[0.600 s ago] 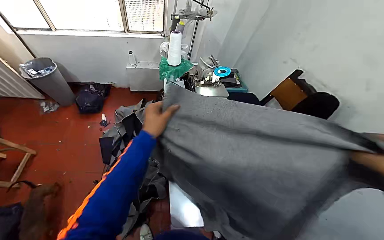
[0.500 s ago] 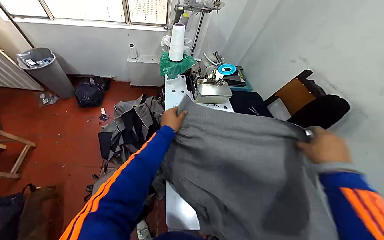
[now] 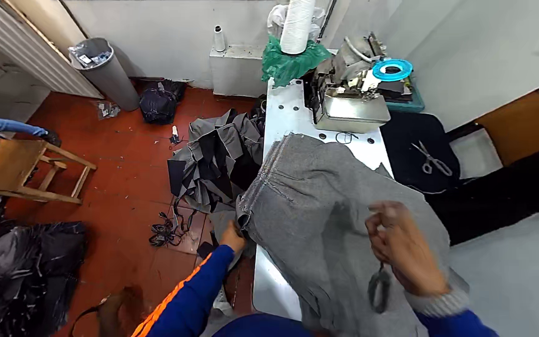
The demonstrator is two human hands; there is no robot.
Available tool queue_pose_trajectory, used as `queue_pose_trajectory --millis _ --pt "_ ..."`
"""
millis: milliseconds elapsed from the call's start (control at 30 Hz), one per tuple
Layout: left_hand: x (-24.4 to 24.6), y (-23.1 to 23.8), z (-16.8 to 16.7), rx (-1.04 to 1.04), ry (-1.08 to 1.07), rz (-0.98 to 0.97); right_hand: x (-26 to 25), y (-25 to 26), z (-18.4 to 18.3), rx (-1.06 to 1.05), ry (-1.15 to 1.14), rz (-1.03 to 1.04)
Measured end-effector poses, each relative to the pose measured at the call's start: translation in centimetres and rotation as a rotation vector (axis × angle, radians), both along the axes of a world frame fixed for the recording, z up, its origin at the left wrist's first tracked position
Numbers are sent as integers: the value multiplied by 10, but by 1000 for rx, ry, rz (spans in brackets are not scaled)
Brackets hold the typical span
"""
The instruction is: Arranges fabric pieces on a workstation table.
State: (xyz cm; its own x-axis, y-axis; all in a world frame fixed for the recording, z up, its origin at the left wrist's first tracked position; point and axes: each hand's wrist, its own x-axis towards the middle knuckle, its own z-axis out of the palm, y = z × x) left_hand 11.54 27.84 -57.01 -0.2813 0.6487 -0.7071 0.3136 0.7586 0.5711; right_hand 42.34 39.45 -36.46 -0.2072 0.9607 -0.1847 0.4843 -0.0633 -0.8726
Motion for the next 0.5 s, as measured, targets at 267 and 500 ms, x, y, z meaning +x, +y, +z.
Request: queue_pose_trajectory --millis 267,500 --pt "-13 35 4 7 108 -39 -55 -115 14 -570 531 -179" --pt "-87 -26 28 273 72 -33 -140 -68 19 94 -665 574"
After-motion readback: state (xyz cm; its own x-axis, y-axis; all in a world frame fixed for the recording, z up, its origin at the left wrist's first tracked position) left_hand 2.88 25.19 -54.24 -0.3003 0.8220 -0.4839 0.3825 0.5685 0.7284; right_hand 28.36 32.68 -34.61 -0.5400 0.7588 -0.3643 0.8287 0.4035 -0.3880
